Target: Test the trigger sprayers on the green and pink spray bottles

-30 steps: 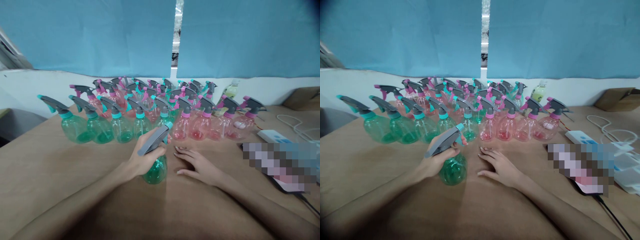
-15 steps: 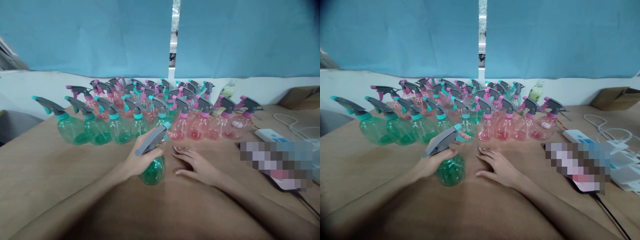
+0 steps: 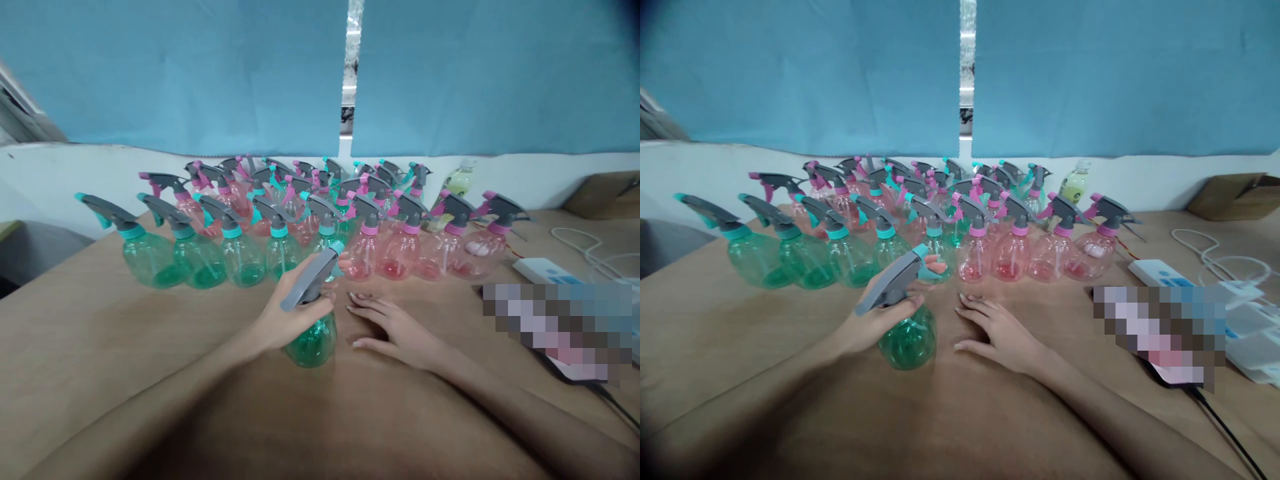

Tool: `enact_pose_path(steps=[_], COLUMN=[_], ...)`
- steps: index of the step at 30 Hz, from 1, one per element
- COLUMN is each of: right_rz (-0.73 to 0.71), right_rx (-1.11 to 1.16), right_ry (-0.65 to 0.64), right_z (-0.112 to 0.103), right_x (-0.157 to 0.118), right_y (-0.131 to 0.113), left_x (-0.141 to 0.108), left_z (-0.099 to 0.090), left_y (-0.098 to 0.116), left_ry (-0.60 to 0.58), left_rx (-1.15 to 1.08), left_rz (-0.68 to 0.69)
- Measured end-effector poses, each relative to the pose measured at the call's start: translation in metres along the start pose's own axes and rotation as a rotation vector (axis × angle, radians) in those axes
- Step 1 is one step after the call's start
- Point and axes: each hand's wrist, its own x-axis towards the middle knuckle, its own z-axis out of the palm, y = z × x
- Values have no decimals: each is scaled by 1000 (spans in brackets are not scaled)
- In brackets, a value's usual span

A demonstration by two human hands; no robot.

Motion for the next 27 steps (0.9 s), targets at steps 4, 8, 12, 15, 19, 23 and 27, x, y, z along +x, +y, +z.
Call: enact_pose_path(steps=[4, 8, 12, 15, 19, 23, 27], right_rz=[6, 0, -12, -17, -19, -14, -13], right_rx=[6, 4, 18, 12, 2, -8, -11], right_ry=[7, 9, 20, 19, 32, 20, 15], right_z=[0, 0, 0, 1, 1, 2, 2], right_x=[0, 0, 0, 0, 0, 0, -1], right_y=[-1, 0, 0, 1, 1, 1, 0], left_x=[-2, -2, -1, -2, -4, -5, -5], left_z=[-2, -6, -9, -7, -2, 2, 3], left_y=[-1, 2, 8, 8, 2, -3, 0], left_ry=[-51, -107, -158, -167, -88, -34, 5], left_rx=[-22, -89, -84, -50, -29, 41, 103], left_rz=[-1, 2, -33, -25, -20, 4, 4])
